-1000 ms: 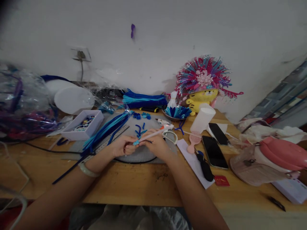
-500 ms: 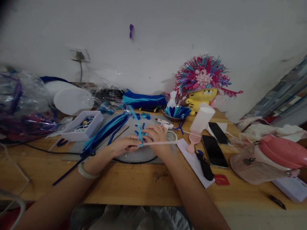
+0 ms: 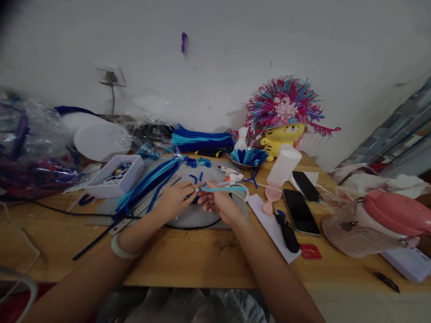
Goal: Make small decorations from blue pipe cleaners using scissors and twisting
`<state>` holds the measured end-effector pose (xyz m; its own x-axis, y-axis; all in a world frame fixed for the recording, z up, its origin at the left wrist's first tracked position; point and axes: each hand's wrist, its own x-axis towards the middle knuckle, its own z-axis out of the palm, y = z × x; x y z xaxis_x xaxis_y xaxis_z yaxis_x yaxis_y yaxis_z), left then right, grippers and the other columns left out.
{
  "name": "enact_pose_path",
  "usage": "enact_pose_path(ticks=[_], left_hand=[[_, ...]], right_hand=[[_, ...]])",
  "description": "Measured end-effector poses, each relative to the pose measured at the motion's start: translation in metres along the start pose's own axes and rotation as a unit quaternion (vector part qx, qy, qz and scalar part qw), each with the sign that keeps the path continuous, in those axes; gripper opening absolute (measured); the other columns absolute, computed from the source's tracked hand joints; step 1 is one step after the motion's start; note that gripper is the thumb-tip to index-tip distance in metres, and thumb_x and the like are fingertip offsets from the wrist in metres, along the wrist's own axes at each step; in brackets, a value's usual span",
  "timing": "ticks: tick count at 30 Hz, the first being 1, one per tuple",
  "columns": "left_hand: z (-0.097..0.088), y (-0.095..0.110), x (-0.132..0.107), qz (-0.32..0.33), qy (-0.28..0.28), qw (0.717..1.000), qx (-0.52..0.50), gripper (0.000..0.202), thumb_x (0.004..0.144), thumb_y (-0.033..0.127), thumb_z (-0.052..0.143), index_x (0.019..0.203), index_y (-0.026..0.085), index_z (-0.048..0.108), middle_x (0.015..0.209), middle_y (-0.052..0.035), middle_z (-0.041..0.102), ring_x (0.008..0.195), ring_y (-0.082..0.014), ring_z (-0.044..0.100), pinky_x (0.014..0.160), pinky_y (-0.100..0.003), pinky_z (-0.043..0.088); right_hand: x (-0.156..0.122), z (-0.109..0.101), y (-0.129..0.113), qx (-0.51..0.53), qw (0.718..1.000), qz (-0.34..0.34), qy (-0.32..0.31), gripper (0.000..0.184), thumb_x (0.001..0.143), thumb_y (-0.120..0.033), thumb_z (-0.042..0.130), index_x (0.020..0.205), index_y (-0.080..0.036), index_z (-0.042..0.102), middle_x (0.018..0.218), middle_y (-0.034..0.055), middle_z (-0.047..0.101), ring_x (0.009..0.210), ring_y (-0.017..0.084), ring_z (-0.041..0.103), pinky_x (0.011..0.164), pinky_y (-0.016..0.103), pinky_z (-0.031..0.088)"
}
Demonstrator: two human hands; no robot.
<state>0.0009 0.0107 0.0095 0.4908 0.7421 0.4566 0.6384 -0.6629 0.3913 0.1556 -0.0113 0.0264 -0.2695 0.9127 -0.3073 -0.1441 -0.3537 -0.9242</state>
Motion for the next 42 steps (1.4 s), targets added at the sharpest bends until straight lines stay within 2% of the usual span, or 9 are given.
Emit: enact_pose_path(ticks=[5,10,15,23,29,32,35,38,42], left_hand=[[0.0,-0.001,-0.001,0.013,-0.018,0.999,0.046,0.029,0.078,0.021,0.044,0.102,0.021,0.061,0.075,-0.0052,0.059,0.07,-0.0158,0.053,0.06,-0.024,0.037],[0.002,-0.001,0.002,-0.099,0.032,0.991,-0.079,0.027,0.08,0.029,0.043,0.097,0.018,0.06,0.073,-0.0025,0.06,0.064,-0.0131,0.052,0.06,-0.024,0.037],[0.0,0.0,0.007,-0.201,0.055,0.905,-0.371,0.024,0.075,0.036,0.049,0.071,0.014,0.055,0.054,0.0038,0.046,0.048,-0.0068,0.04,0.047,-0.019,0.031],[-0.004,0.001,0.001,-0.223,-0.186,0.694,-0.659,0.027,0.069,0.039,0.055,0.067,0.012,0.052,0.037,0.008,0.034,0.03,-0.0016,0.017,0.033,-0.019,0.008],[-0.004,0.008,0.0,-0.211,-0.211,0.723,-0.624,0.023,0.069,0.036,0.057,0.075,0.013,0.055,0.04,0.0081,0.037,0.032,-0.0019,0.019,0.034,-0.019,0.01],[-0.001,0.012,0.002,-0.187,-0.14,0.797,-0.557,0.022,0.07,0.035,0.055,0.073,0.013,0.055,0.044,0.007,0.038,0.038,-0.0035,0.028,0.038,-0.018,0.017],[0.002,0.011,0.004,-0.157,-0.059,0.895,-0.414,0.024,0.076,0.034,0.047,0.078,0.014,0.059,0.048,0.0048,0.044,0.045,-0.0068,0.037,0.044,-0.019,0.028],[0.003,0.006,0.003,-0.1,-0.005,0.979,-0.178,0.025,0.08,0.03,0.042,0.084,0.015,0.062,0.062,-0.0009,0.057,0.059,-0.0116,0.05,0.055,-0.022,0.037],[0.003,0.001,-0.002,-0.008,-0.02,0.997,0.076,0.031,0.083,0.025,0.037,0.104,0.019,0.059,0.083,-0.0063,0.064,0.069,-0.0151,0.058,0.06,-0.025,0.042]], right_hand=[[0.0,-0.003,-0.002,-0.002,1.0,-0.005,-0.014,0.016,0.067,-0.031,0.059,0.064,-0.015,0.059,0.058,-0.0017,0.057,0.042,0.005,0.046,0.038,0.016,0.028],[0.004,-0.006,0.0,-0.025,0.998,-0.061,-0.017,0.015,0.067,-0.03,0.059,0.071,-0.015,0.061,0.056,-0.0024,0.057,0.043,0.006,0.046,0.042,0.019,0.03],[0.008,-0.008,0.005,-0.173,0.973,-0.153,0.012,0.014,0.074,-0.023,0.051,0.071,-0.017,0.063,0.057,-0.0016,0.058,0.047,0.008,0.046,0.051,0.023,0.035],[0.008,-0.016,0.007,-0.496,0.746,-0.423,0.133,0.022,0.079,-0.015,0.048,0.08,-0.023,0.068,0.087,0.0035,0.065,0.088,0.019,0.052,0.082,0.037,0.032],[-0.001,-0.019,0.001,-0.581,0.643,-0.461,0.189,0.019,0.078,-0.025,0.052,0.089,-0.032,0.066,0.095,0.0017,0.063,0.093,0.022,0.049,0.085,0.041,0.028],[0.003,-0.018,0.002,-0.529,0.684,-0.443,0.235,0.028,0.076,-0.026,0.053,0.103,-0.026,0.06,0.105,0.0061,0.058,0.101,0.024,0.046,0.087,0.042,0.03],[0.009,-0.015,0.003,-0.394,0.811,-0.353,0.248,0.037,0.073,-0.025,0.051,0.109,-0.02,0.055,0.108,0.0091,0.057,0.1,0.023,0.048,0.084,0.038,0.036],[0.01,-0.011,0.003,-0.228,0.944,-0.184,0.152,0.024,0.075,-0.025,0.044,0.091,-0.017,0.06,0.087,0.0065,0.063,0.076,0.016,0.056,0.069,0.029,0.042],[0.005,-0.005,0.001,-0.062,0.996,-0.039,0.044,0.024,0.078,-0.032,0.042,0.08,-0.017,0.06,0.068,0.0026,0.063,0.051,0.008,0.051,0.05,0.021,0.037]])
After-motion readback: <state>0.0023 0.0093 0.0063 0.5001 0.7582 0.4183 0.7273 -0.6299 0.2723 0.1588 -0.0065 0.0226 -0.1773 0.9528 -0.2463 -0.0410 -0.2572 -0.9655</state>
